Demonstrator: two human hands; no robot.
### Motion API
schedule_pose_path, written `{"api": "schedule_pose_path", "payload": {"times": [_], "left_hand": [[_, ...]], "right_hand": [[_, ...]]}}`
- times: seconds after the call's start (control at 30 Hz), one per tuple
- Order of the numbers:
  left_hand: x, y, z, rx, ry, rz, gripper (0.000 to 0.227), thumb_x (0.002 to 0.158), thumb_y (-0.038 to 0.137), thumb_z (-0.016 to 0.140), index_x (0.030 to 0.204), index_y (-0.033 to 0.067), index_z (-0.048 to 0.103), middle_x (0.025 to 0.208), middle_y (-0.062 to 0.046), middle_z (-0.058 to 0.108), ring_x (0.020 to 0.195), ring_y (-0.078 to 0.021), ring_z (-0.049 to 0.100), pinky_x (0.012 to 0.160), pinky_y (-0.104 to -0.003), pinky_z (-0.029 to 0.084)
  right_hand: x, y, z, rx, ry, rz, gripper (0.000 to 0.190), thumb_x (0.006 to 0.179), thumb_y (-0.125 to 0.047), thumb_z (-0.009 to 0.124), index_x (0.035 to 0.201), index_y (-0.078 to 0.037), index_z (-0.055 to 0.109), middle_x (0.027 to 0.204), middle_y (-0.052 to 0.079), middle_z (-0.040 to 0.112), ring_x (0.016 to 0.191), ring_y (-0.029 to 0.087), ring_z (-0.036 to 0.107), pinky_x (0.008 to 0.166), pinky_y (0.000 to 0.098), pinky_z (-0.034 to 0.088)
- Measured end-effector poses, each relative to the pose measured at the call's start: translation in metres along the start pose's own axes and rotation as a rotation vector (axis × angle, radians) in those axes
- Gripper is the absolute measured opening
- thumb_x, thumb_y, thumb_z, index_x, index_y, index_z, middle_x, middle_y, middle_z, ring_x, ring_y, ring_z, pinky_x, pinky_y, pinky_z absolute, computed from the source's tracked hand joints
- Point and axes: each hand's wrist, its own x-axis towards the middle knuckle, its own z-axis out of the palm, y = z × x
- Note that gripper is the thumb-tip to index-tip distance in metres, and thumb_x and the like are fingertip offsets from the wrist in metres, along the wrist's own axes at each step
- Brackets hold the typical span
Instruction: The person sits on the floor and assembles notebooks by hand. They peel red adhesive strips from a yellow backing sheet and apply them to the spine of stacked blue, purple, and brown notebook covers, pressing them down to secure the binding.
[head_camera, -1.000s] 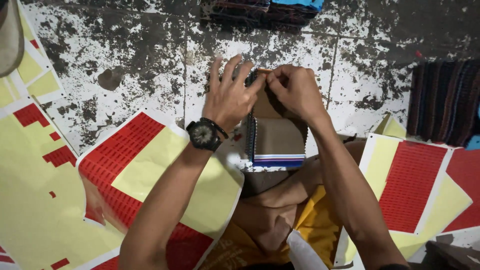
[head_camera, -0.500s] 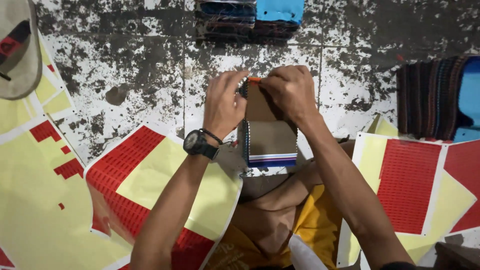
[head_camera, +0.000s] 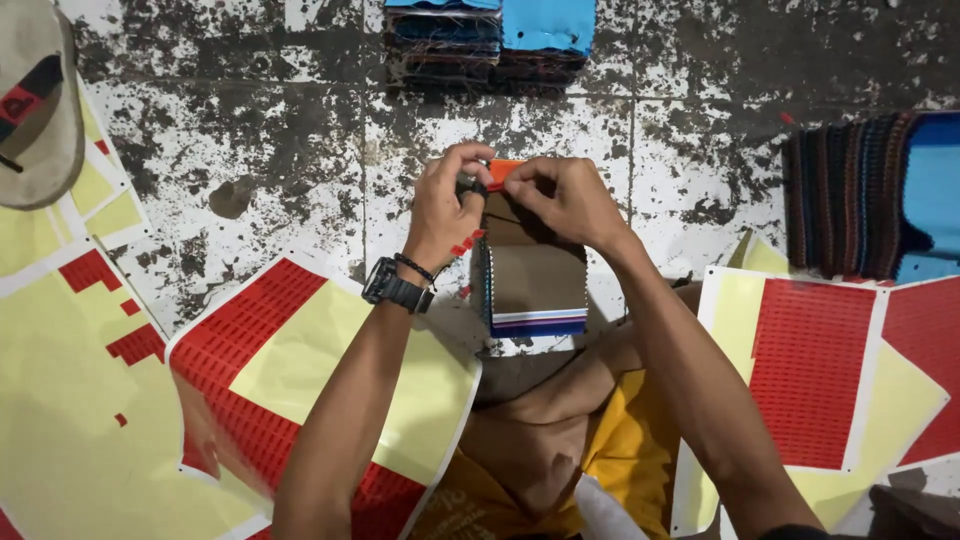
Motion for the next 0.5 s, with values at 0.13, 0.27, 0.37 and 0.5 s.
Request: {"api": "schedule_pose_path", "payload": {"times": [0.13, 0.27, 0.37, 0.5], "left_hand": [[-0.002, 0.022, -0.007, 0.014, -0.005, -0.036, 0.054, 0.078, -0.002, 0.055, 0.127, 0.0202, 0.06, 0.094, 0.003, 0.074, 0.108, -0.0261, 0.064, 0.109, -0.051, 0.038], [-0.005, 0.042, -0.012, 0.273, 0.079, -0.035, 0.052, 0.083, -0.001, 0.057, 0.132, 0.0187, 0.059, 0.11, -0.003, 0.071, 0.115, -0.0289, 0.06, 0.108, -0.052, 0.037], [-0.008, 0.028, -0.011, 0.44, 0.109, 0.043, 0.045, 0.086, -0.002, 0.058, 0.127, 0.0175, 0.063, 0.118, -0.006, 0.065, 0.119, -0.0303, 0.057, 0.108, -0.053, 0.039], [-0.007, 0.032, -0.014, 0.662, 0.029, 0.196, 0.033, 0.094, -0.002, 0.057, 0.11, 0.0217, 0.074, 0.116, -0.004, 0.061, 0.123, -0.0278, 0.054, 0.111, -0.061, 0.036]], "right_hand": [[0.002, 0.009, 0.004, -0.032, -0.013, 0.051, 0.014, 0.093, -0.016, 0.074, 0.102, -0.006, 0.077, 0.077, 0.016, 0.075, 0.075, 0.034, 0.073, 0.066, 0.0436, 0.056], [0.012, 0.023, 0.009, -0.128, 0.007, 0.081, 0.013, 0.098, -0.016, 0.068, 0.102, -0.007, 0.076, 0.077, 0.014, 0.074, 0.074, 0.032, 0.073, 0.065, 0.0412, 0.055], [0.014, 0.02, 0.011, -0.175, 0.009, 0.113, 0.015, 0.098, -0.016, 0.067, 0.102, -0.005, 0.076, 0.079, 0.014, 0.074, 0.078, 0.034, 0.073, 0.067, 0.0446, 0.056], [0.014, 0.033, 0.017, -0.25, 0.018, 0.134, 0.016, 0.097, -0.019, 0.067, 0.101, -0.007, 0.076, 0.082, 0.013, 0.075, 0.081, 0.035, 0.073, 0.068, 0.0473, 0.058]]}}
